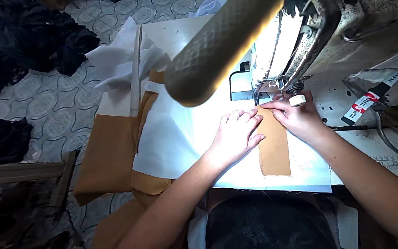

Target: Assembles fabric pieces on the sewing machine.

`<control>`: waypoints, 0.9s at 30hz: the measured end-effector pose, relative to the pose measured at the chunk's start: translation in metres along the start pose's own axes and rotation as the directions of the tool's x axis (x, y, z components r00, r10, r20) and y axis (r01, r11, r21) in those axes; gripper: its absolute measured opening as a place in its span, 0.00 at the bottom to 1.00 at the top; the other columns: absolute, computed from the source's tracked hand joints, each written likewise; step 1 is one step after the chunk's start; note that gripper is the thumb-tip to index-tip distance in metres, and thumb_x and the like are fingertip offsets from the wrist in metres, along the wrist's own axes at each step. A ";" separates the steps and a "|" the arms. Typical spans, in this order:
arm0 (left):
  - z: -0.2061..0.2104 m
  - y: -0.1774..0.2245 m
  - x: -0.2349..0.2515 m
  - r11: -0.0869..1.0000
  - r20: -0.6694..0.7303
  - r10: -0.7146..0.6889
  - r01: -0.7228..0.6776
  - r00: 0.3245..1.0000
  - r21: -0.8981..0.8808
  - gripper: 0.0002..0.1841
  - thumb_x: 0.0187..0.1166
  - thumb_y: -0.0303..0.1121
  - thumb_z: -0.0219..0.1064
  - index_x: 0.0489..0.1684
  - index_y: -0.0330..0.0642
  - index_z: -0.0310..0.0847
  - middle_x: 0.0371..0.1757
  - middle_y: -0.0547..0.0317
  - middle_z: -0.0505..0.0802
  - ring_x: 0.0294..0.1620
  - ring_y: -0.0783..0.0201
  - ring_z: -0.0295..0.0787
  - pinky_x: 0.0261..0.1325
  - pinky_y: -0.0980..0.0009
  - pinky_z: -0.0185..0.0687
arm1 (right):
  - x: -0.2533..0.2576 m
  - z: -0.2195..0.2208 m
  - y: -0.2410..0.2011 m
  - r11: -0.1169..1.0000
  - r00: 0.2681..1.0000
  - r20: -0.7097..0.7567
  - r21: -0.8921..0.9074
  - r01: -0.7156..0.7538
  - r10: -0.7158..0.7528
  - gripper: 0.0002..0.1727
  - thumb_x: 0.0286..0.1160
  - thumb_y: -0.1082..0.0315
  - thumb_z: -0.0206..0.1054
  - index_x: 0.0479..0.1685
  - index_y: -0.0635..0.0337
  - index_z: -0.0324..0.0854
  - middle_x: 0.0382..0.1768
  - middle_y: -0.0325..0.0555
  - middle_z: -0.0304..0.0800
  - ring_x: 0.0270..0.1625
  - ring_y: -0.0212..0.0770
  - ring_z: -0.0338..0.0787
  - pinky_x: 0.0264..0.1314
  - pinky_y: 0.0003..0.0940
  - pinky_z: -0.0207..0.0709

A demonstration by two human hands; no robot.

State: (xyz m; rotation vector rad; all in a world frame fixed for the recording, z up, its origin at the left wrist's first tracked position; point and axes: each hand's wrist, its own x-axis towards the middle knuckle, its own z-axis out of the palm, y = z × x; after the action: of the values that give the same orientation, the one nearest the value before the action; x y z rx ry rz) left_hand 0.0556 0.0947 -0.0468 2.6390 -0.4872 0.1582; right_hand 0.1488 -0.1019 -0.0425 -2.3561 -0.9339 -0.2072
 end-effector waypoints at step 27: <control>0.001 0.018 -0.069 0.970 -0.118 0.220 -0.230 0.968 -0.082 0.13 0.81 0.33 0.62 0.50 0.48 0.95 0.55 0.54 0.96 0.63 0.53 0.91 0.65 0.61 0.83 | -0.103 -0.012 -0.038 0.988 0.997 0.048 0.146 0.051 -0.058 0.19 0.74 0.61 0.61 0.59 0.51 0.91 0.65 0.52 0.89 0.73 0.51 0.84 0.84 0.62 0.61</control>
State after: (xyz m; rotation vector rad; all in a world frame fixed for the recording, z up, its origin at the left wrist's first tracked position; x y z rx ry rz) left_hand -0.0149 0.1002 -0.0536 2.4619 -0.7382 0.3386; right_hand 0.0478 -0.1458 -0.0507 -2.2142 -1.0046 -0.0964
